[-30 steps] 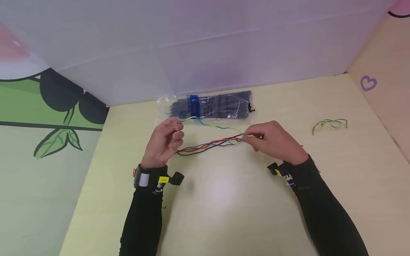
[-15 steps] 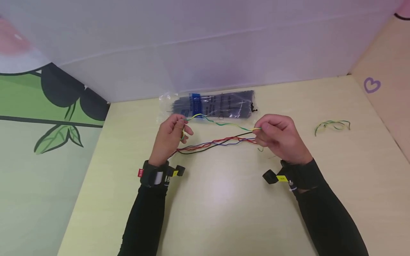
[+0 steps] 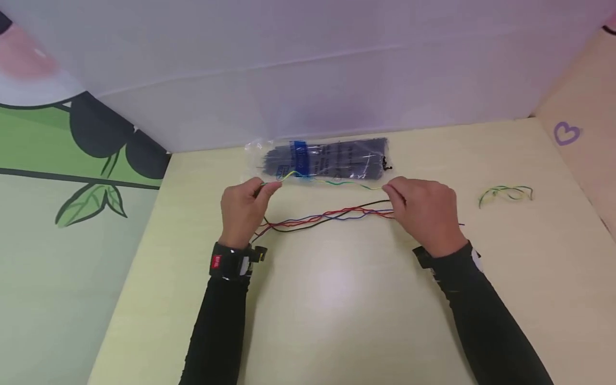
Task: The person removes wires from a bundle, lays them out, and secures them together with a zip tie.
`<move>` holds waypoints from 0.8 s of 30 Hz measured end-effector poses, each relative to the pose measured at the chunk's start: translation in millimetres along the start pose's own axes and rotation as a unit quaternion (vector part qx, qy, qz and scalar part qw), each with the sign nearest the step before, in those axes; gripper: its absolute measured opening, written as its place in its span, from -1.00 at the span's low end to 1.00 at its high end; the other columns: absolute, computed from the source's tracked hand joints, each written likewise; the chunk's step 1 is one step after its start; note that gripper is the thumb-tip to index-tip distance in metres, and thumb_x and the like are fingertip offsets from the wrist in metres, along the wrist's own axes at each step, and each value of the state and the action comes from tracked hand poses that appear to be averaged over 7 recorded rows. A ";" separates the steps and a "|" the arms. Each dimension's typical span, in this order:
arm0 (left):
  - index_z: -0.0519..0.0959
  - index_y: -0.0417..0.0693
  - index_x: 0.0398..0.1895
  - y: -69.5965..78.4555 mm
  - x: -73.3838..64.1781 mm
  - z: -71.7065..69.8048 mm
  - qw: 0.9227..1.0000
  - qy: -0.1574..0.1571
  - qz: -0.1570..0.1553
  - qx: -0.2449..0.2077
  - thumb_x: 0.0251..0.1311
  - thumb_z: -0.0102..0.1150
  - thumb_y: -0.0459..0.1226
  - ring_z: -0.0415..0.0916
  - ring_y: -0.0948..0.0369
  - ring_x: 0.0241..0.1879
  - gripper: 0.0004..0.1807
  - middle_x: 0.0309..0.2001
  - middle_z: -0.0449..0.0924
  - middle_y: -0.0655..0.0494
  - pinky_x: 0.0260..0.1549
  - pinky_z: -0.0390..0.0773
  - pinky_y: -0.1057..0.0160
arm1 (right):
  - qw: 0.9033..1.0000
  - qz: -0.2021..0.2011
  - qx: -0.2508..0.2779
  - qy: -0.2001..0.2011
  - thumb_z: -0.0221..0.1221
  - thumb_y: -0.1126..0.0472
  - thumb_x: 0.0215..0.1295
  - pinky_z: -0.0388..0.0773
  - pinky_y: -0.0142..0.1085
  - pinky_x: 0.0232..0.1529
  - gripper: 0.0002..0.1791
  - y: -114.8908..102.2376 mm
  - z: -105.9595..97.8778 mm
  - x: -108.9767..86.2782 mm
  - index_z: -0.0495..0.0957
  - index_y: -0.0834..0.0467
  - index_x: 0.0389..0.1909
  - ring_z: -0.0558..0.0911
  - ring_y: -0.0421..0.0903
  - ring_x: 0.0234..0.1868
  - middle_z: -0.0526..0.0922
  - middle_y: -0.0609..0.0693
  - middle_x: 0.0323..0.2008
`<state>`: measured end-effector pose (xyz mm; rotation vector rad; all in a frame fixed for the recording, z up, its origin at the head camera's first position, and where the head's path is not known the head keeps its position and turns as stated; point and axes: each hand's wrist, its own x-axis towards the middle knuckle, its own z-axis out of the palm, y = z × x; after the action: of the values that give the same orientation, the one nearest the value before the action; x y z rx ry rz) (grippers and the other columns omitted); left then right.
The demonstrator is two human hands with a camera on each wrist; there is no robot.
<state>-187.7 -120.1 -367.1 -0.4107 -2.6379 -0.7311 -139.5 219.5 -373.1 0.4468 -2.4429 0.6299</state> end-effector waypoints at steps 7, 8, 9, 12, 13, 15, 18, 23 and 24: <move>0.07 0.04 -0.84 -0.8 -5.0 -11.1 0.985 0.038 0.143 0.088 0.32 -0.07 0.25 -0.14 0.28 -0.80 -0.28 -0.76 -0.12 0.26 -0.64 -0.22 0.30 | 0.988 0.109 -0.104 0.034 0.22 -0.13 0.29 -0.23 -0.29 -0.64 -0.36 24.6 -6.9 -2.0 0.25 0.09 -0.86 0.02 -0.06 -0.81 0.12 0.00 -0.88; 0.07 0.05 -0.84 -0.3 -5.0 -10.8 0.985 0.027 0.154 0.079 0.32 -0.03 0.23 -0.14 0.29 -0.79 -0.30 -0.75 -0.12 0.27 -0.64 -0.21 0.31 | 0.986 0.121 -0.105 0.034 0.22 -0.15 0.29 -0.24 -0.28 -0.63 -0.32 28.2 -7.6 -1.6 0.18 0.08 -0.87 0.00 -0.05 -0.80 0.08 0.00 -0.88; 0.09 0.06 -0.83 -0.2 -5.2 -9.8 0.985 0.012 0.159 0.071 0.31 0.03 0.20 -0.12 0.30 -0.78 -0.31 -0.74 -0.11 0.28 -0.64 -0.18 0.32 | 0.986 0.132 -0.097 0.028 0.22 -0.15 0.30 -0.24 -0.28 -0.63 -0.30 31.0 -8.8 -1.4 0.15 0.08 -0.88 -0.01 -0.05 -0.79 0.07 0.00 -0.87; 0.19 0.06 -0.82 -3.8 -6.5 -5.9 0.986 -0.042 0.146 0.069 0.28 0.18 0.05 -0.03 0.30 -0.78 -0.39 -0.77 -0.03 0.26 -0.66 -0.05 0.32 | 0.986 0.159 -0.036 -0.022 0.20 -0.11 0.34 -0.17 -0.28 -0.66 -0.33 35.8 -13.9 -2.2 0.21 0.07 -0.89 0.06 -0.09 -0.78 0.16 -0.04 -0.86; 0.24 0.06 -0.80 -6.6 -7.0 -4.6 0.985 -0.060 0.136 0.083 0.29 0.19 0.01 0.03 0.30 -0.77 -0.44 -0.79 0.03 0.25 -0.65 0.06 0.32 | 0.985 0.167 -0.005 -0.042 0.18 -0.09 0.36 -0.11 -0.27 -0.67 -0.37 35.7 -15.9 -2.2 0.28 0.06 -0.87 0.09 -0.10 -0.78 0.21 -0.06 -0.85; 0.43 0.01 -0.72 -10.5 -7.2 -4.1 0.984 -0.086 0.108 0.110 0.30 0.21 -0.09 0.24 0.26 -0.73 -0.57 -0.78 0.26 0.21 -0.56 0.31 0.28 | 0.977 0.186 0.069 -0.084 0.12 -0.04 0.42 0.01 -0.26 -0.65 -0.49 33.9 -19.3 -1.7 0.47 0.03 -0.77 0.13 -0.14 -0.76 0.26 -0.07 -0.82; 0.62 -0.14 -0.45 -11.0 -4.7 -6.1 0.984 -0.106 0.066 0.124 0.35 0.17 -0.25 0.54 0.12 -0.55 -0.78 -0.61 0.59 0.04 -0.31 0.58 0.17 | 0.955 0.208 0.160 -0.136 -0.07 0.01 0.51 0.13 -0.26 -0.55 -0.61 28.6 -22.6 1.4 0.66 -0.03 -0.43 0.16 -0.15 -0.73 0.36 -0.10 -0.73; 0.61 -0.27 0.01 -7.4 -0.9 -6.7 0.996 -0.061 -0.060 -0.014 0.41 -0.02 -0.42 0.71 0.04 -0.35 -0.75 -0.28 0.72 -0.14 -0.32 0.70 0.17 | 0.933 0.197 0.211 -0.216 -0.15 0.10 0.55 0.14 -0.25 -0.56 -0.64 25.0 -21.7 2.5 0.63 -0.03 -0.27 0.14 -0.16 -0.69 0.34 -0.15 -0.63; 0.61 -0.23 0.04 -7.9 -0.7 -6.4 0.994 -0.040 -0.087 -0.056 0.41 -0.02 -0.41 0.70 0.07 -0.39 -0.73 -0.30 0.72 -0.12 -0.39 0.69 0.20 | 0.932 0.191 0.215 -0.221 -0.13 0.13 0.55 0.15 -0.26 -0.56 -0.67 25.2 -21.2 1.9 0.63 -0.03 -0.26 0.15 -0.18 -0.68 0.34 -0.15 -0.63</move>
<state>-188.2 -130.2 -365.7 -0.2462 -2.7413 -0.9383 -142.6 251.3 -365.0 0.3016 -2.8450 1.3772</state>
